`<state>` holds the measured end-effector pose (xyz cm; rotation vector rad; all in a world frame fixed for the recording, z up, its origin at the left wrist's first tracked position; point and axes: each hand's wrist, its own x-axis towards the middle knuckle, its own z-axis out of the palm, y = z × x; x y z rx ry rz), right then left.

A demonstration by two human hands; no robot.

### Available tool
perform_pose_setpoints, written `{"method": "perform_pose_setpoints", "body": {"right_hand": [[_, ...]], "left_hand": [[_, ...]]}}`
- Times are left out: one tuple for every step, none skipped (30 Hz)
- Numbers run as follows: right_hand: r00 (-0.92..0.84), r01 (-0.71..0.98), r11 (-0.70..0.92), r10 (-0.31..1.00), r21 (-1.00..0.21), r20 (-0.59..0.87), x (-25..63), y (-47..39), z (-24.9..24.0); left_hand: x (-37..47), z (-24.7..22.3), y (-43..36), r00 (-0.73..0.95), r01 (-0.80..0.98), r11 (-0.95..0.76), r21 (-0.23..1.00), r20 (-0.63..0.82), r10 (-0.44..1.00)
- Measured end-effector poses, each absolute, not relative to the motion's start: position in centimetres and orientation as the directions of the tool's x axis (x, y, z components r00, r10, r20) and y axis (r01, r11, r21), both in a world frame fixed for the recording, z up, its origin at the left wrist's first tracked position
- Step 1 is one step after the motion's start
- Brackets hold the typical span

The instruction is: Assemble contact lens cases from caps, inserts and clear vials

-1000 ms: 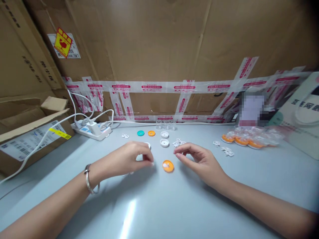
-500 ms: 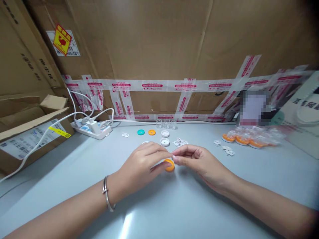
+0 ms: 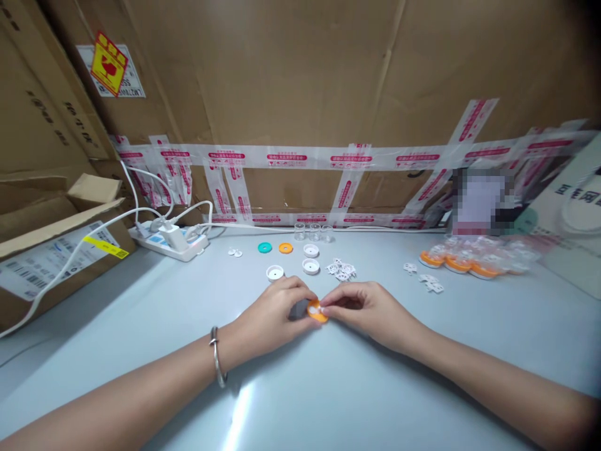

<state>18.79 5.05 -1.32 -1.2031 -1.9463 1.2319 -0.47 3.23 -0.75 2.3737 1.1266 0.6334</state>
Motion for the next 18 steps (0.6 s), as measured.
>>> {"method": "perform_pose_setpoints", "body": {"right_hand": [[-0.461, 0.407, 0.211, 0.887, -0.889, -0.001, 18.77, 5.00, -1.26], [-0.464, 0.414, 0.233, 0.885, -0.880, 0.016, 18.74, 4.96, -1.21], [-0.466, 0.418, 0.251, 0.884, -0.873, 0.031, 18.71, 4.93, -1.17], [-0.468, 0.422, 0.265, 0.883, -0.867, 0.042, 18.69, 4.91, -1.15], [-0.471, 0.426, 0.278, 0.881, -0.861, 0.052, 18.66, 4.90, -1.15], [-0.474, 0.428, 0.292, 0.878, -0.855, 0.062, 18.64, 4.90, -1.17], [-0.477, 0.431, 0.308, 0.876, -0.848, 0.075, 18.64, 4.91, -1.21], [-0.479, 0.434, 0.324, 0.873, -0.841, 0.089, 18.65, 4.92, -1.27], [-0.480, 0.437, 0.337, 0.871, -0.834, 0.101, 18.67, 4.94, -1.35], [-0.479, 0.439, 0.346, 0.871, -0.829, 0.109, 18.70, 4.95, -1.43], [-0.477, 0.441, 0.346, 0.872, -0.828, 0.110, 18.73, 4.96, -1.52], [-0.472, 0.443, 0.341, 0.875, -0.829, 0.107, 18.77, 4.96, -1.60], [-0.468, 0.445, 0.332, 0.878, -0.832, 0.100, 18.79, 4.96, -1.67], [-0.464, 0.446, 0.323, 0.881, -0.834, 0.093, 18.81, 4.95, -1.71], [-0.463, 0.447, 0.317, 0.882, -0.836, 0.087, 18.82, 4.95, -1.74], [-0.464, 0.447, 0.313, 0.882, -0.838, 0.082, 18.82, 4.94, -1.73], [-0.465, 0.449, 0.310, 0.882, -0.838, 0.077, 18.81, 4.93, -1.71], [-0.467, 0.451, 0.309, 0.881, -0.837, 0.073, 18.79, 4.92, -1.67]], "left_hand": [[-0.49, -0.76, 3.22, 0.562, 0.598, -0.574, 0.559, 0.218, 0.798], [-0.52, -0.81, 3.21, 0.561, 0.599, -0.575, 0.557, 0.221, 0.798], [-0.53, -0.86, 3.22, 0.559, 0.600, -0.576, 0.555, 0.225, 0.798], [-0.55, -0.93, 3.22, 0.557, 0.601, -0.578, 0.552, 0.229, 0.798], [-0.55, -1.01, 3.24, 0.557, 0.600, -0.580, 0.550, 0.234, 0.797], [-0.55, -1.08, 3.25, 0.556, 0.599, -0.583, 0.549, 0.239, 0.796], [-0.55, -1.15, 3.26, 0.556, 0.597, -0.586, 0.549, 0.244, 0.795], [-0.55, -1.20, 3.27, 0.555, 0.595, -0.588, 0.548, 0.249, 0.794], [-0.56, -1.25, 3.28, 0.554, 0.593, -0.589, 0.549, 0.254, 0.793], [-0.56, -1.28, 3.29, 0.552, 0.593, -0.589, 0.550, 0.254, 0.794], [-0.57, -1.30, 3.29, 0.550, 0.593, -0.586, 0.552, 0.253, 0.796], [-0.57, -1.31, 3.30, 0.549, 0.594, -0.582, 0.555, 0.250, 0.798], [-0.57, -1.30, 3.30, 0.547, 0.596, -0.577, 0.558, 0.244, 0.801], [-0.56, -1.28, 3.32, 0.544, 0.598, -0.571, 0.562, 0.238, 0.804], [-0.55, -1.26, 3.33, 0.541, 0.600, -0.565, 0.567, 0.233, 0.808], [-0.54, -1.23, 3.36, 0.539, 0.600, -0.560, 0.571, 0.229, 0.811], [-0.52, -1.21, 3.38, 0.537, 0.599, -0.557, 0.575, 0.226, 0.812], [-0.50, -1.20, 3.41, 0.536, 0.599, -0.553, 0.580, 0.223, 0.814]]}}
